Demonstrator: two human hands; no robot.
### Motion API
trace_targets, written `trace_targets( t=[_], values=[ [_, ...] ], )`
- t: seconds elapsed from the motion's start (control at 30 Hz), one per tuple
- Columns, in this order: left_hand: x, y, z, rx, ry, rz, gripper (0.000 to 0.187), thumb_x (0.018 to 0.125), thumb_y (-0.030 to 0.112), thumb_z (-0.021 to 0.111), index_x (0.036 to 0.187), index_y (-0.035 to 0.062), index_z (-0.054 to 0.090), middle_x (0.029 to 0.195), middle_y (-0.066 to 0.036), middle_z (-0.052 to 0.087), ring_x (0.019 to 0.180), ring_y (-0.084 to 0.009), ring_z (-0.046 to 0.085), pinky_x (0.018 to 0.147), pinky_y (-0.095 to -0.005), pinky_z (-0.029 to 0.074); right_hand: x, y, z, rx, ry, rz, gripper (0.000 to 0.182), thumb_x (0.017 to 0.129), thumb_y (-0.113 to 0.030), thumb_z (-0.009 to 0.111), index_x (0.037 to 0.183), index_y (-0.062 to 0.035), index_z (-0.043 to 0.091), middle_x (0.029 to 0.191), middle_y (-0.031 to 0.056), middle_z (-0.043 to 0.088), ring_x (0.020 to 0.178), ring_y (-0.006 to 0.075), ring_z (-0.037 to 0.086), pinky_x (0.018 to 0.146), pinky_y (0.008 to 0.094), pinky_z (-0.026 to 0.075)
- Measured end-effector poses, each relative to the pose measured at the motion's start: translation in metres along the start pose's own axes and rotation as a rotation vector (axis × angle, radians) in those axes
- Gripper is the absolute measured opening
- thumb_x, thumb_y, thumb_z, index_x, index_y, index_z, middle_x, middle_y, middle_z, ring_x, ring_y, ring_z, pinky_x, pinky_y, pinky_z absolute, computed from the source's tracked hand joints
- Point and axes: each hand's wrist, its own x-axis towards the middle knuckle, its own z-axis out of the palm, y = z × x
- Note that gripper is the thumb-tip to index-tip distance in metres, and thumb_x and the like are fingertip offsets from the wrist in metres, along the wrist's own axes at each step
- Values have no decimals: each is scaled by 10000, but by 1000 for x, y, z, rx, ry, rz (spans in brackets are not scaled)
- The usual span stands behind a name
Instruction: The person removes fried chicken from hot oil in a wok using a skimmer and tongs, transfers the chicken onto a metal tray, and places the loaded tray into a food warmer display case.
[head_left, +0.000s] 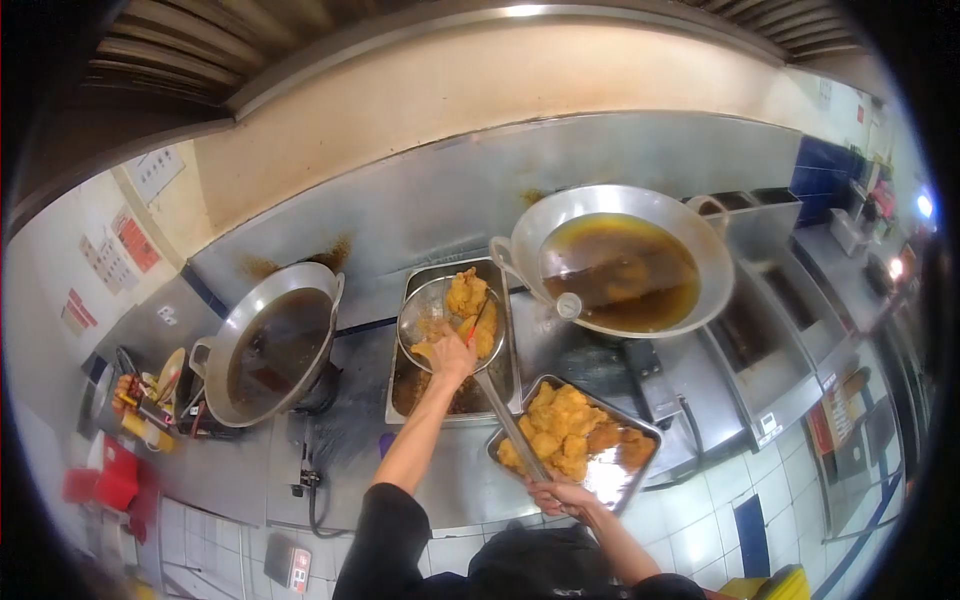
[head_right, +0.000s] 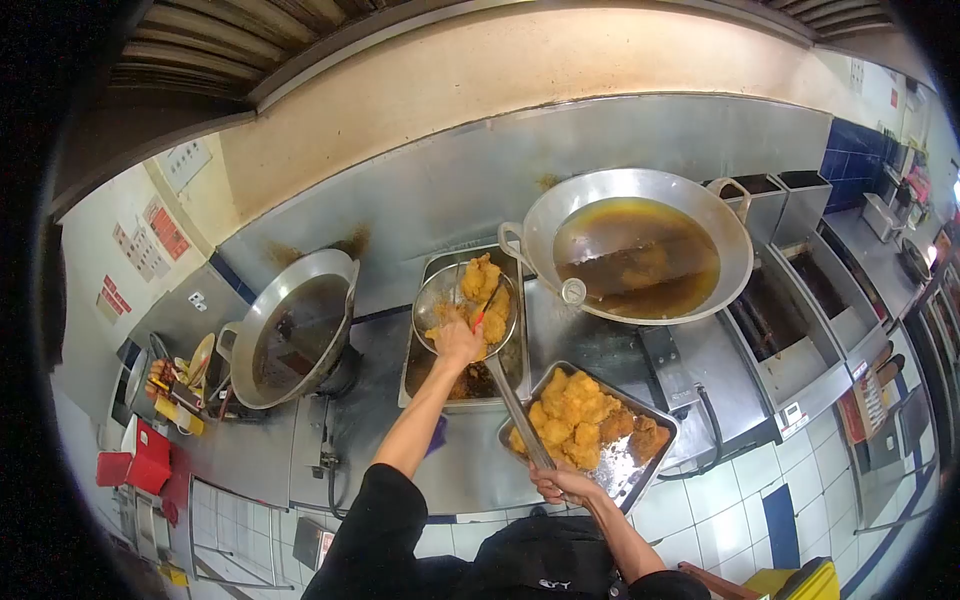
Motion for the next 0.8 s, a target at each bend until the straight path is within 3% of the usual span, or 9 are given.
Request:
trace_targets(
  t=[0.07, 0.13, 0.23, 0.37, 0.5, 0.53, 0.6, 0.7, 0.8],
  values=[
    [7, 3, 3, 58, 62, 13, 677, 850, 372, 610, 1259, -122, 394, 956, -265, 674, 905, -400, 664, 805, -465, 526, 1, 1, -2, -12, -2, -8, 172, 938, -67, 508, 1089, -101, 432, 637, -45, 376, 425, 40, 337, 358, 199, 263],
    [9, 9, -13, 1, -109, -89, 795, 858, 360, 606, 1393, -123, 269, 997, -281, 662, 928, -395, 660, 827, -456, 529, 1, 3, -1, 14, 0, -26, 166, 939, -84, 524, 1075, -102, 431, 630, -46, 373, 422, 42, 343, 358, 204, 265],
    [13, -9, -16, 106, -200, -97, 801, 870, 375, 581, 1408, -118, 250, 1046, -286, 651, 959, -395, 656, 843, -451, 526, 3, 5, -2, -60, 10, -53, 156, 938, -96, 531, 1057, -97, 430, 621, -48, 362, 423, 45, 342, 360, 214, 268],
    [-21, -1, -81, 17, -158, -195, 599, 870, 382, 581, 1229, -81, 457, 1025, -295, 651, 990, -406, 644, 864, -467, 501, -2, 4, 4, -84, 26, -63, 135, 931, -78, 514, 1036, -92, 431, 618, -41, 360, 424, 49, 340, 364, 221, 271],
    [-17, -56, -39, -75, 10, -338, 561, 873, 422, 575, 1139, -72, 560, 1010, -300, 651, 1019, -407, 631, 873, -459, 497, 6, 10, 3, -114, 12, -61, 112, 935, -111, 537, 976, -100, 433, 593, -48, 360, 436, 64, 351, 380, 249, 316],
    [-4, -82, -7, -187, -15, -330, 547, 875, 463, 587, 1053, -54, 565, 898, -227, 653, 824, -336, 643, 688, -410, 502, 8, 12, 2, -151, 14, -78, 116, 933, -108, 540, 977, -99, 432, 594, -47, 363, 436, 64, 351, 381, 249, 317],
    [-12, -77, -24, -709, -334, -467, 526, 870, 519, 626, 896, -4, 574, 646, -66, 563, 464, -142, 508, 372, -278, 355, 7, 9, 0, -127, 5, -49, 129, 922, -80, 524, 1018, -97, 440, 607, -42, 362, 437, 59, 351, 372, 236, 297],
    [-24, -80, -18, -1018, -230, -610, 512, 888, 526, 594, 962, 20, 620, 626, -47, 543, 427, -125, 466, 368, -296, 348, 2, 0, 0, -67, 10, -17, 179, 910, -51, 513, 1071, -99, 449, 621, -35, 364, 437, 54, 352, 360, 221, 277],
    [-52, -86, -35, -1071, -252, -647, 458, 906, 502, 580, 951, 47, 609, 635, -19, 525, 426, -94, 414, 355, -257, 310, 0, -1, -3, -3, 14, -22, 199, 911, -55, 527, 1088, -104, 451, 621, -33, 373, 427, 54, 347, 354, 218, 272]
  ],
)
